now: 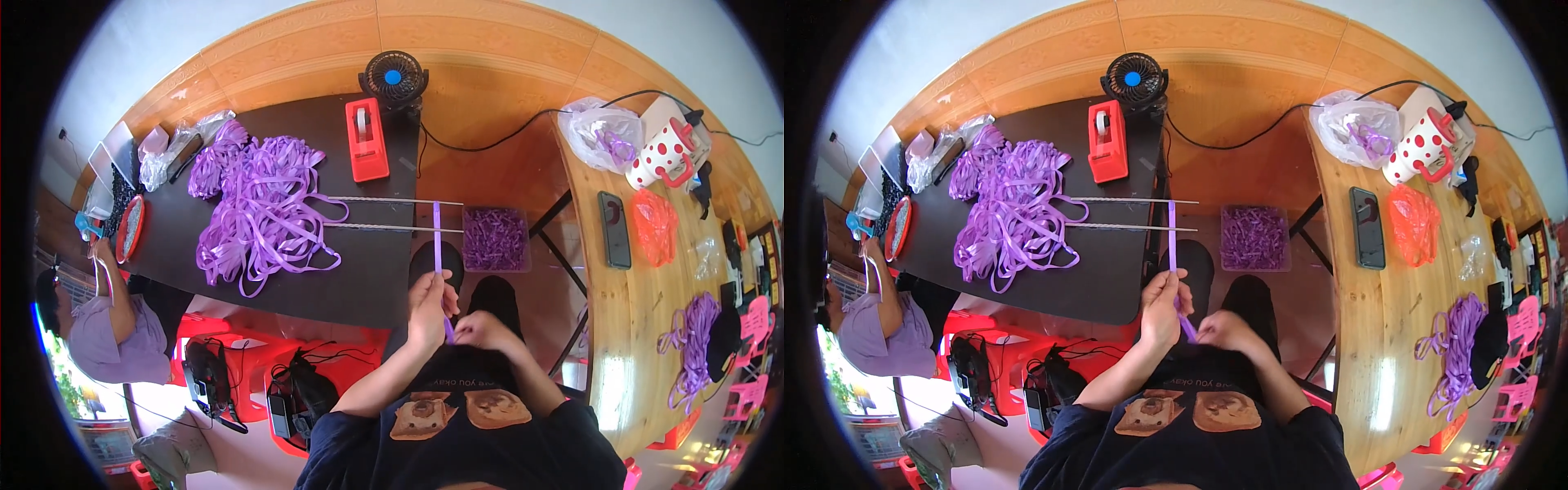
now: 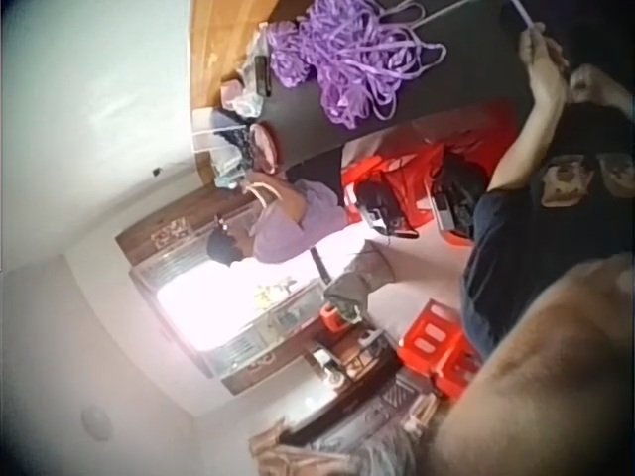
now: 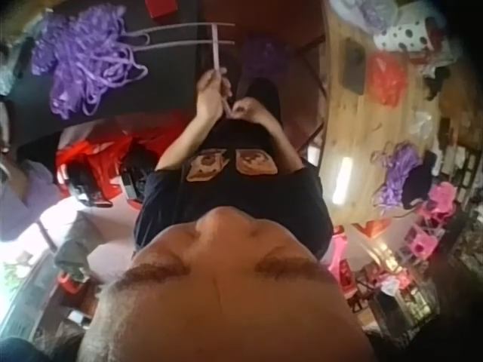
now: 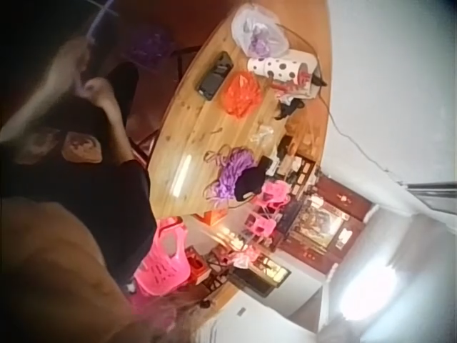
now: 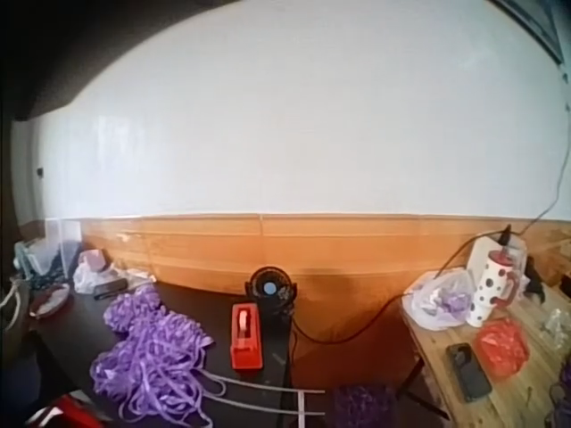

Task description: The recorder is making decorative flowers or bows by wrapping long purple ribbons around a metal frame and securing segments with adhesive tape.

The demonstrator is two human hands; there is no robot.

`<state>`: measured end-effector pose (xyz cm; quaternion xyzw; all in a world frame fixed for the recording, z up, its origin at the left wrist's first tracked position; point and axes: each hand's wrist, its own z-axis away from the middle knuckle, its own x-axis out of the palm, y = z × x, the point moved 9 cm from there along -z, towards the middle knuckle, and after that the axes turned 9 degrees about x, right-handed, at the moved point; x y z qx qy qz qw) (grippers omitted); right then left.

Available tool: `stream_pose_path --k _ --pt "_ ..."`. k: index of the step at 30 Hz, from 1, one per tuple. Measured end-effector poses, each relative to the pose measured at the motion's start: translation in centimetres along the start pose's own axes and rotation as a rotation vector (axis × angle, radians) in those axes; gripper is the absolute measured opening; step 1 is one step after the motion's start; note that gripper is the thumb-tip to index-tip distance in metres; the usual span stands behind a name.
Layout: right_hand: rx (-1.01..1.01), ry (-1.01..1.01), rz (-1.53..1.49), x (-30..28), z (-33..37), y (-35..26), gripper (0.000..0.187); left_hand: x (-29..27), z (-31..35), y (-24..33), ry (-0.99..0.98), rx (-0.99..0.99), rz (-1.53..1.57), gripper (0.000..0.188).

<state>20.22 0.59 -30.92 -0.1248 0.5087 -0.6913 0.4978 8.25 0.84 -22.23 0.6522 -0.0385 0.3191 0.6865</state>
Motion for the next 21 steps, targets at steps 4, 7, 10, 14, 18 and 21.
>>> stream_pose_path --k 4,7,10,14,18,21 --pt "-0.105 0.475 -0.083 -8.6 2.0 -2.9 0.022 0.6 0.7 0.1 -0.003 -0.030 0.149 0.023" --pt "-0.328 0.367 -0.371 -11.3 2.9 -8.7 0.026 0.6 0.7 0.1 -0.022 -0.026 0.195 0.023" --pt "-0.444 0.195 -0.656 -11.8 3.3 -11.0 0.025 0.8 1.0 0.3 -0.019 -0.017 0.256 0.022" --pt "-0.615 0.335 -0.758 -12.7 3.1 -10.8 0.024 0.7 1.2 0.0 -0.036 -0.019 0.246 0.023" --pt "-0.810 1.011 0.484 -9.7 5.5 -18.0 0.029 0.0 1.7 0.1 -0.001 -0.021 0.216 0.023" --pt "-0.989 1.085 0.906 -6.8 5.3 -20.0 0.029 0.0 1.8 -0.2 0.011 -0.034 0.229 0.022"
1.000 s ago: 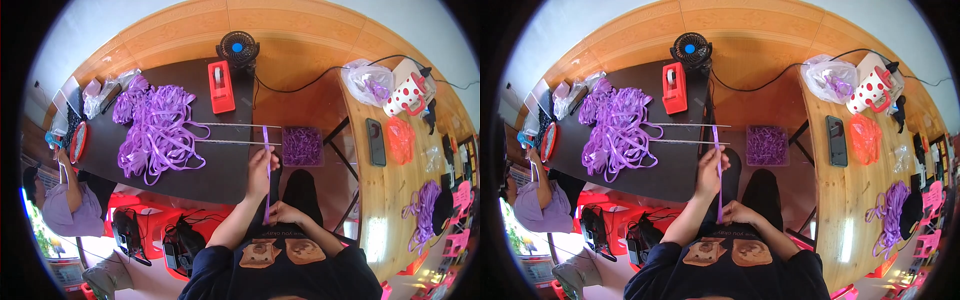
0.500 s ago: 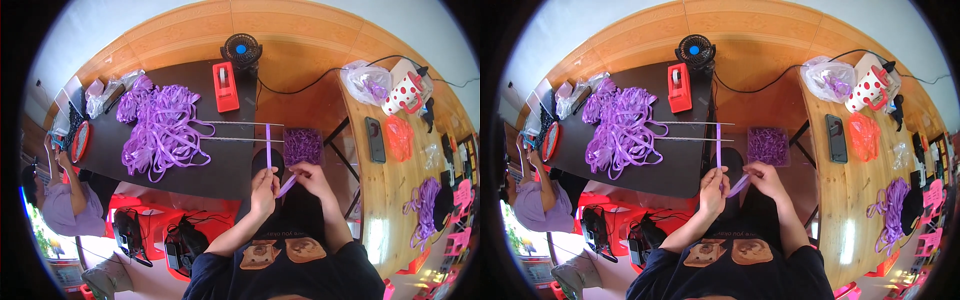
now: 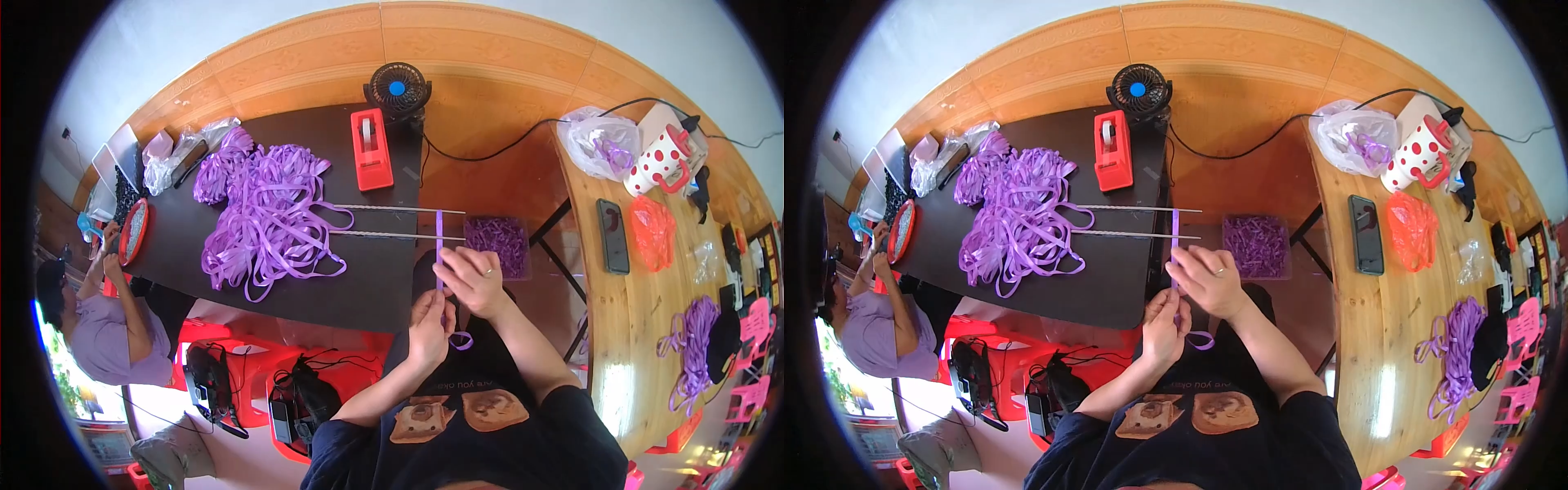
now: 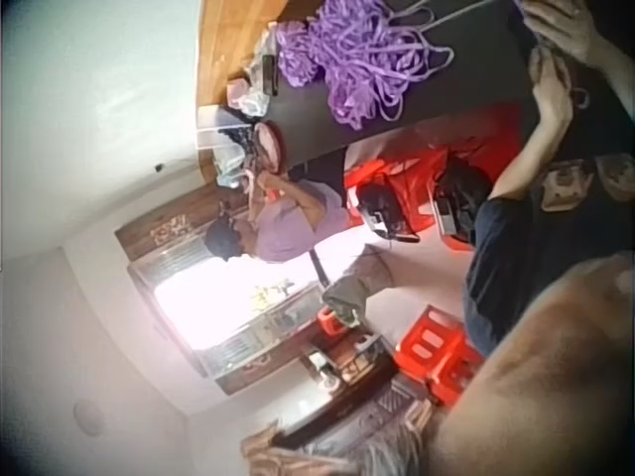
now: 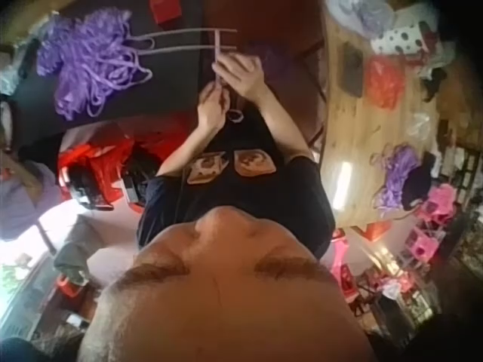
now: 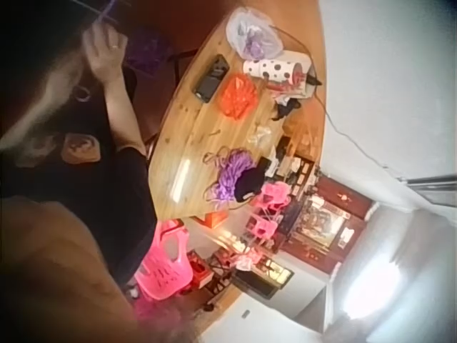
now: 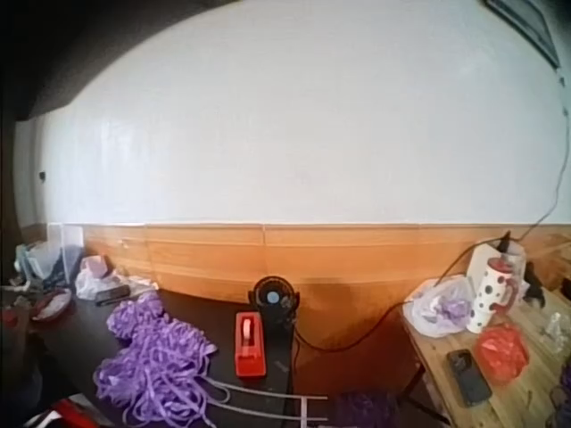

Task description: The recorder is making decorative flowers or bows by wrapping long purple ribbons around a metal frame and securing segments with adhesive tape.

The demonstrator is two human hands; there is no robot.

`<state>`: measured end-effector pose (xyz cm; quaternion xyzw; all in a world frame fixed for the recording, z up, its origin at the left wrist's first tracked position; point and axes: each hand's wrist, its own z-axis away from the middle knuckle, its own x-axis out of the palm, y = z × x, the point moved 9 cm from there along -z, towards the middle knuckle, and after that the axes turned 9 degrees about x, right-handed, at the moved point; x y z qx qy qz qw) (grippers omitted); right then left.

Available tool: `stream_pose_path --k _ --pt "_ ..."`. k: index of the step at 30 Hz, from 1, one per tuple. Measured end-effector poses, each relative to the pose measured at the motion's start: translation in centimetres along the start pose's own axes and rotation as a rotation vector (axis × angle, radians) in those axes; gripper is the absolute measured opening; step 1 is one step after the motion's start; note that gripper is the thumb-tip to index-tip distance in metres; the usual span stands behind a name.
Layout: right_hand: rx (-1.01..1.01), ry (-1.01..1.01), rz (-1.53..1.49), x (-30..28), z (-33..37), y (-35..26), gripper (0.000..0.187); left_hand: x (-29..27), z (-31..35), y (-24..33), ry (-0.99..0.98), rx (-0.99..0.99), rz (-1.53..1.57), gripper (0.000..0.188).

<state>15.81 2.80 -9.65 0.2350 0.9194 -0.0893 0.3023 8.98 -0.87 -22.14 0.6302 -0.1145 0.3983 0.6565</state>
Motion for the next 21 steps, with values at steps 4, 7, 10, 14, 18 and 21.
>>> stream_pose_path --k 4,7,10,14,18,21 --pt "-0.070 -0.053 0.022 1.7 0.6 0.0 0.032 0.0 0.5 -0.3 -0.002 -0.029 0.003 0.021" --pt "-0.072 -0.064 0.028 2.0 1.3 -0.3 0.035 -0.1 1.2 -0.1 0.010 -0.063 0.021 0.021" --pt "-0.026 -0.055 -0.012 1.4 0.9 -0.6 0.032 0.5 2.3 0.8 -0.042 -0.033 0.001 0.021" --pt "-0.028 0.010 -0.007 0.1 -0.3 -1.5 0.028 0.9 3.7 2.3 -0.135 -0.012 -0.103 0.022" --pt "-0.036 0.036 -0.019 -1.6 -1.7 -2.5 0.029 2.3 4.7 5.3 -0.262 0.069 -0.280 0.023" --pt "0.017 0.039 -0.126 -3.0 -4.0 -2.3 0.027 3.7 4.8 8.8 -0.333 0.161 -0.378 0.023"
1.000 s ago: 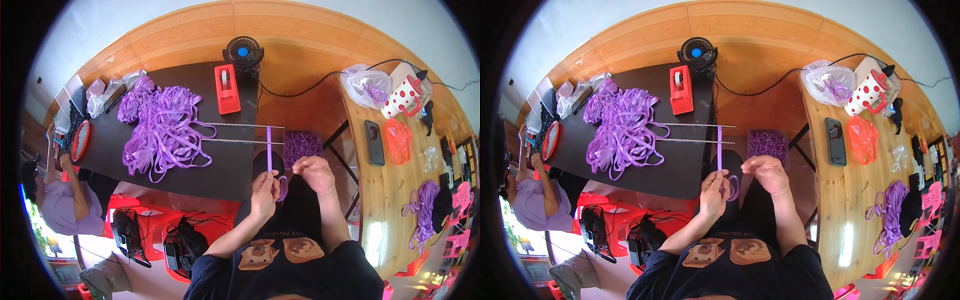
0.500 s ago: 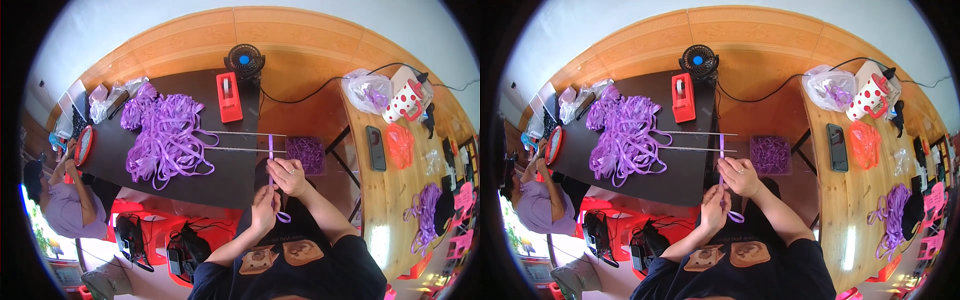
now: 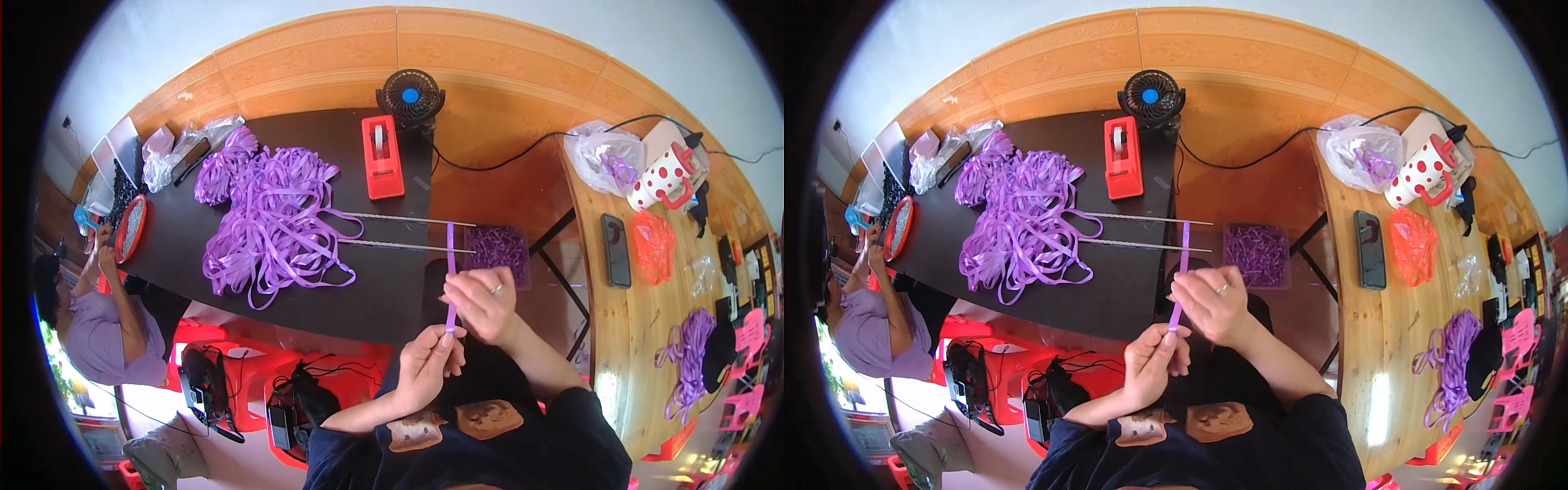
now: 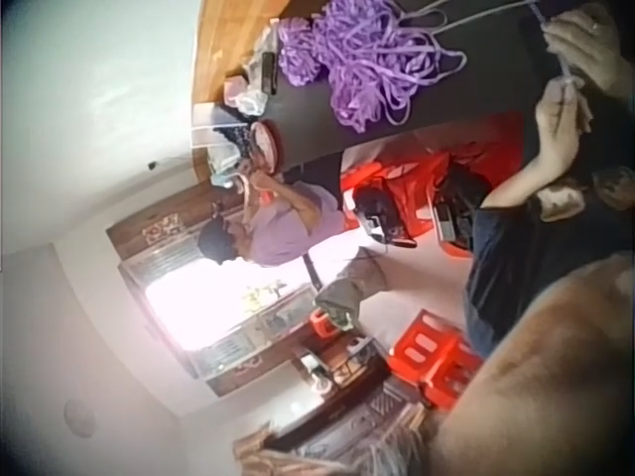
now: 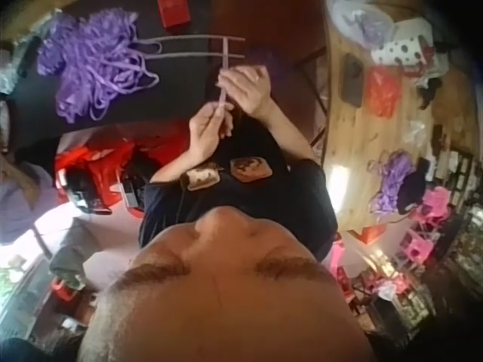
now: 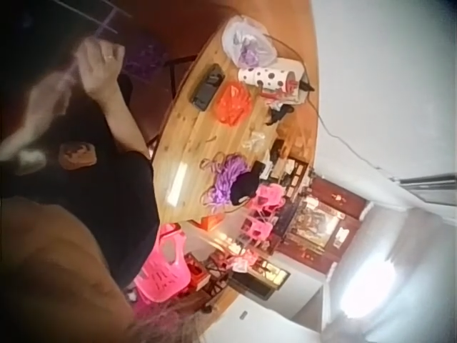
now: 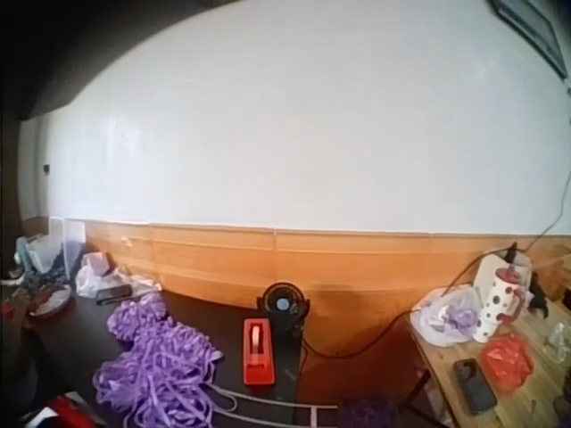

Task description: The recorder is making decorative flowers or bows by wrapping long purple ribbons around a metal frame and securing segments with adhesive tape.

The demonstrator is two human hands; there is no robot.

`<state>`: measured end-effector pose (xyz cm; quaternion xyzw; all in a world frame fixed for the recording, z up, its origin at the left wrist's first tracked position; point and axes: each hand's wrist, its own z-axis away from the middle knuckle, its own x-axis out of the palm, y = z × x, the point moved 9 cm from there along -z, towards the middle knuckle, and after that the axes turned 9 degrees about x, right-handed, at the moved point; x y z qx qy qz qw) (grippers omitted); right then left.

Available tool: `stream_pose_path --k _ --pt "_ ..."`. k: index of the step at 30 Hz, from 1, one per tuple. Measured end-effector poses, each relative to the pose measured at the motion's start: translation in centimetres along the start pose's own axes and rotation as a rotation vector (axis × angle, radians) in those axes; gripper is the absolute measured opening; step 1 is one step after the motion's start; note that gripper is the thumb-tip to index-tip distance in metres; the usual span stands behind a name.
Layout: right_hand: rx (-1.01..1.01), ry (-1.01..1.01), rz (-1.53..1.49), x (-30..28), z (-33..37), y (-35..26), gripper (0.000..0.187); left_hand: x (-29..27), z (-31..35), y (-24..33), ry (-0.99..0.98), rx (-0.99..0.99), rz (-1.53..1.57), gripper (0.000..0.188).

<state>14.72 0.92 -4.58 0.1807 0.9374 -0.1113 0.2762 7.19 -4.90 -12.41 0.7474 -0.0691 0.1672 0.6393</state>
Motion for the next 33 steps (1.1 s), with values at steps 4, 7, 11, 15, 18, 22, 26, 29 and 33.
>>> stream_pose_path --k 4,7,11,15,18,22,26,29,33 --pt "0.194 -0.058 -0.191 -0.3 -4.8 4.5 0.017 1.7 -0.3 9.0 -0.312 0.620 -0.047 0.030" --pt "0.499 -0.168 -0.499 2.8 -6.9 11.0 0.006 3.4 -0.5 7.7 -0.453 0.613 -0.088 0.028" --pt "0.895 -0.396 -0.957 10.9 -4.6 18.3 0.011 1.8 -2.7 -5.3 -0.218 0.008 -0.052 0.027" --pt "1.075 -0.414 -1.074 13.6 -3.7 19.0 0.014 -0.7 -5.0 -10.6 -0.039 -0.104 -0.104 0.023" --pt "1.185 -0.424 -1.086 14.6 -2.2 19.5 0.013 -2.1 -7.2 -11.3 0.117 0.049 -0.037 0.026" --pt "1.417 -0.441 -1.125 17.2 1.9 20.5 0.012 -3.0 -10.4 -11.5 0.202 0.163 -0.048 0.028" --pt "1.530 -0.416 -1.170 18.7 5.5 20.6 0.014 -2.0 -12.9 -8.0 0.259 0.383 -0.273 0.031" --pt "1.551 -0.317 -1.321 19.3 8.4 20.9 0.014 -2.3 -14.2 -7.5 0.393 0.571 -0.442 0.035" --pt "1.708 -0.401 -1.171 18.5 10.1 18.3 0.016 -3.2 -15.4 -8.3 0.380 0.664 -0.284 0.031"
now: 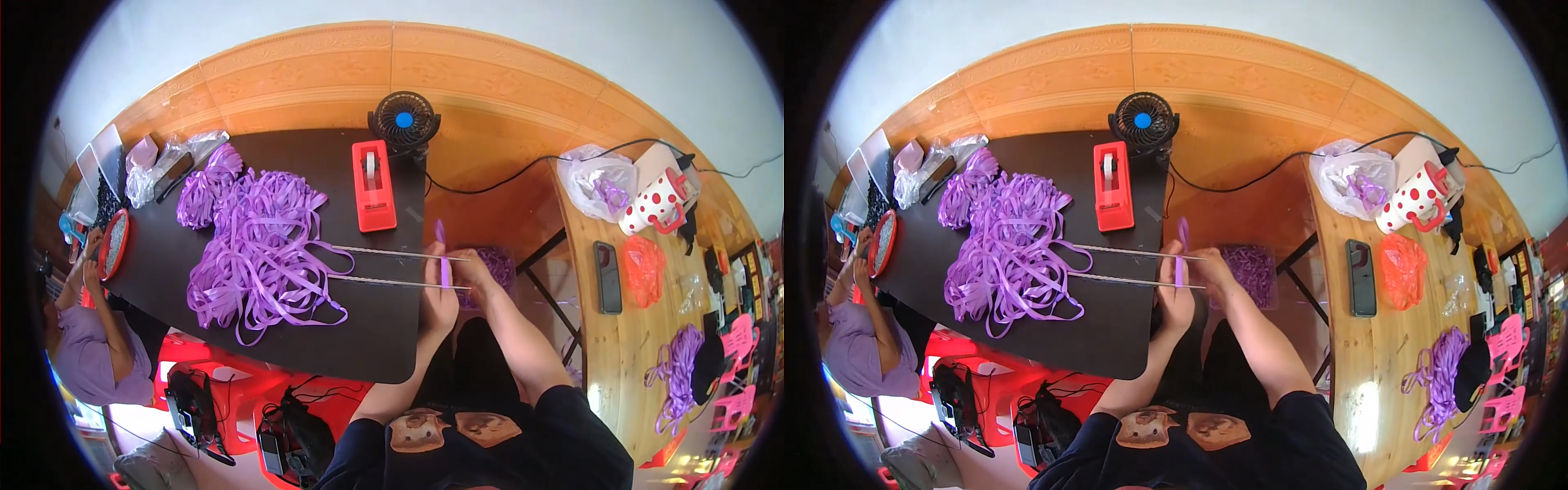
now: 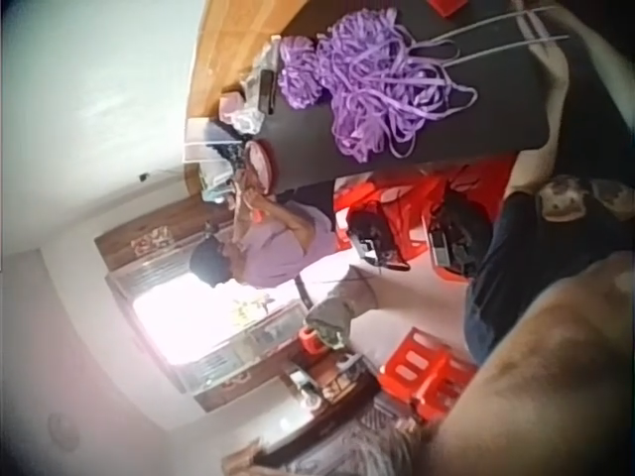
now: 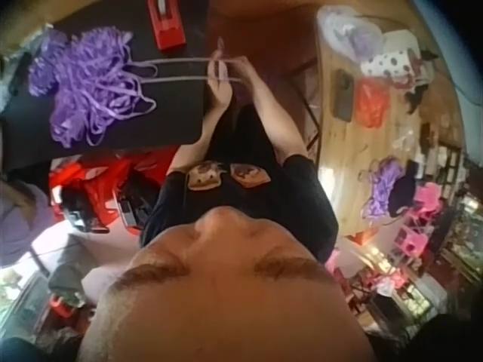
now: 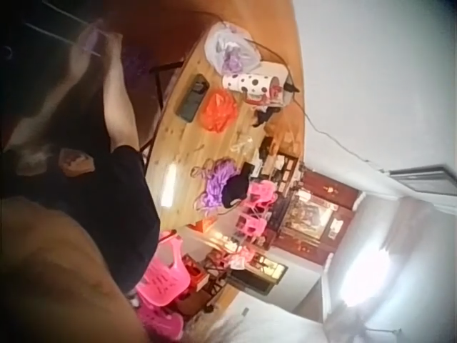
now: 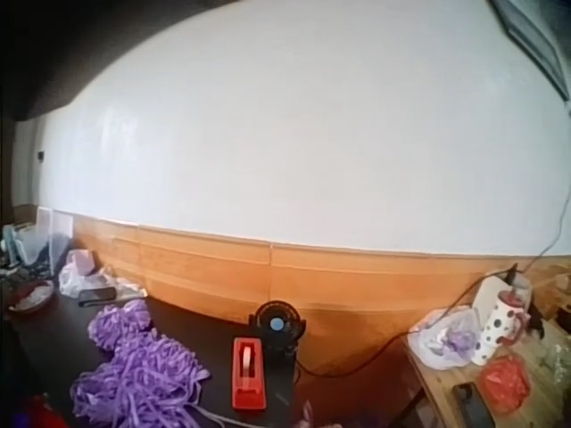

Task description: The recorder is making decorative flowers or bows by wrapping long purple ribbons around a metal frame and securing segments with adhesive tape.

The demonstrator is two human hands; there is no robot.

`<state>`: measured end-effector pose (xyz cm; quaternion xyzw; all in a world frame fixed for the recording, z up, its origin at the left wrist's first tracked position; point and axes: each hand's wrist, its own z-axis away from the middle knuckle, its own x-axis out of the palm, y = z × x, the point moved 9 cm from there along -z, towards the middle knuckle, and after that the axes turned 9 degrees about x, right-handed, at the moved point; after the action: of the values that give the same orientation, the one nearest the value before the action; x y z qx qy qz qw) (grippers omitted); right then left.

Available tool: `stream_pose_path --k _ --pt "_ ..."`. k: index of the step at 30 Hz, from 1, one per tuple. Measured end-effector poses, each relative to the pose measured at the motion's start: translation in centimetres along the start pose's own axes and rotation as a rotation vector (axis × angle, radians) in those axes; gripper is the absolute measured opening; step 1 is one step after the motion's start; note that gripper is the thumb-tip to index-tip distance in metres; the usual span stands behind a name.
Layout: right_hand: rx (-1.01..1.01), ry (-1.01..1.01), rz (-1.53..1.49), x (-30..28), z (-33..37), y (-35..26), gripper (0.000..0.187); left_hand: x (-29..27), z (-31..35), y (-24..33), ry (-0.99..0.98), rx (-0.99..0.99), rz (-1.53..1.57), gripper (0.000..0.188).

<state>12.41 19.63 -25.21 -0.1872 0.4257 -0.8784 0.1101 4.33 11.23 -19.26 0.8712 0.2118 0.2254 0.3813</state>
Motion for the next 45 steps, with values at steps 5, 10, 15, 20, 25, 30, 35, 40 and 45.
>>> stream_pose_path --k 5,10,15,20,25,30,35,40,45 --pt "0.019 -0.080 -0.313 -0.7 -0.4 6.6 0.021 0.8 0.7 -0.7 -0.041 -0.222 0.064 0.018" --pt "0.266 -0.136 -0.234 -1.7 3.2 14.4 0.020 -1.2 4.6 -0.5 -0.019 -0.473 0.069 0.017" --pt "0.228 0.050 0.094 -6.7 8.6 17.4 0.029 -3.0 7.9 0.8 -0.079 -0.633 0.202 0.020" --pt "-0.167 -0.002 0.017 -4.7 12.0 11.1 0.026 -3.6 10.7 1.3 -0.049 -0.899 0.324 0.019" --pt "-0.387 -0.086 0.220 1.2 15.3 8.8 0.032 -4.0 10.7 1.6 -0.035 -0.890 0.294 0.019" --pt "-0.350 -0.094 -0.088 1.0 14.6 10.9 0.013 -3.8 11.1 2.6 -0.033 -0.953 0.374 0.019" --pt "-0.292 -0.131 -0.208 1.5 15.1 11.8 0.007 -4.3 11.1 2.3 -0.047 -0.918 0.330 0.020" --pt "-0.132 -0.144 -0.286 2.2 15.0 13.1 0.007 -4.7 12.3 2.8 -0.112 -1.003 0.298 0.022" --pt "-0.106 -0.183 -0.305 3.2 15.7 12.4 0.005 -6.7 12.7 3.2 -0.127 -0.897 0.251 0.020"
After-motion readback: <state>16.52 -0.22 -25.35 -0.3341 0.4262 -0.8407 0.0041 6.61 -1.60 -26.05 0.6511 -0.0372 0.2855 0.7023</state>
